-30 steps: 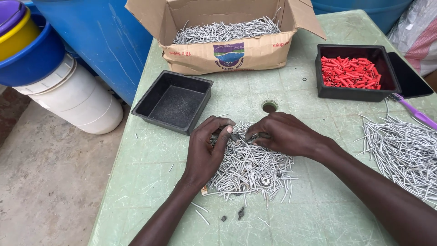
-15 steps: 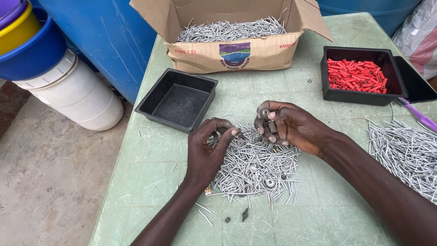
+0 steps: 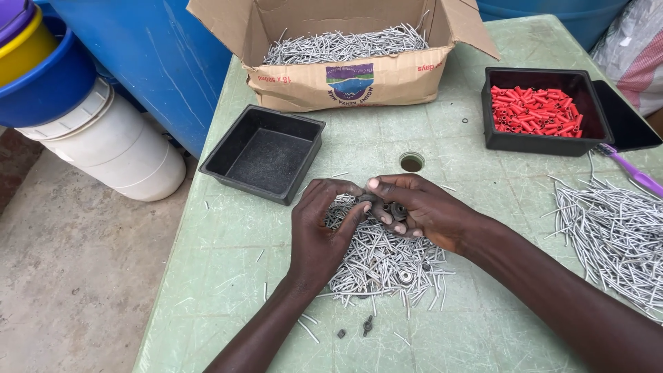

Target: The person sorts small metal fasteners and red plastic caps on a green table. They separate the items by hand, placing the metal pieces into a cardboard box and the red caps into a black tray. The person also uses a purple toothbrush to sweep the table surface and sorts through a black container of mixed hardware.

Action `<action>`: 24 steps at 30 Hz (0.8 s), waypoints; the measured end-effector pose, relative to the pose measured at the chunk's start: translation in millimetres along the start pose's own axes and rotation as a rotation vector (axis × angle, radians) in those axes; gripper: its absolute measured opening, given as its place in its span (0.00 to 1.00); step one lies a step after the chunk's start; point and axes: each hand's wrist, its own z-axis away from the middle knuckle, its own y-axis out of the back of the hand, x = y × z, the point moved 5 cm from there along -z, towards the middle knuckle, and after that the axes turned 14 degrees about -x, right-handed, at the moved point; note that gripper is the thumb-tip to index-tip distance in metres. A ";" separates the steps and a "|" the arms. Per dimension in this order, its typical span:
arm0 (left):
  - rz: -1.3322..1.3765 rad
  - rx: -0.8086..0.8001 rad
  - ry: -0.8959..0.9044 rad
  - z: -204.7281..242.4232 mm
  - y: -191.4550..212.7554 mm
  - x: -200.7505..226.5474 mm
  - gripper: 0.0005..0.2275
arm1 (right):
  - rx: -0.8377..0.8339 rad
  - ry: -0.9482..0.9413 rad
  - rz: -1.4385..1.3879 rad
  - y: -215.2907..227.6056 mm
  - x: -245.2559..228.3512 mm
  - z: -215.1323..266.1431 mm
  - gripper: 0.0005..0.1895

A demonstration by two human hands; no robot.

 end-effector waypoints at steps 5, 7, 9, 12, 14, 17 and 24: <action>0.018 -0.093 0.037 -3.8 8.8 1.9 0.11 | 0.035 0.048 -0.058 19.3 5.7 -5.3 0.11; 0.030 -0.283 0.041 -3.4 9.7 1.8 0.18 | 0.125 0.059 -0.155 36.3 5.5 -4.8 0.13; -0.018 -0.359 0.060 -2.6 11.5 6.8 0.21 | 0.141 0.053 -0.094 40.7 2.8 -2.7 0.12; -0.121 -0.402 0.124 0.2 6.0 -5.8 0.16 | 0.149 0.041 0.041 41.2 0.7 -0.4 0.11; -0.178 -0.369 0.171 2.0 1.5 -17.4 0.09 | 0.141 0.037 0.112 31.2 -4.5 1.6 0.11; -0.312 -0.368 0.254 1.4 -3.3 -28.2 0.08 | 0.147 0.094 0.422 11.2 -24.4 2.8 0.08; -0.128 -0.386 0.270 8.0 -0.8 -39.8 0.08 | 0.101 0.028 0.806 -5.4 -28.2 3.8 0.10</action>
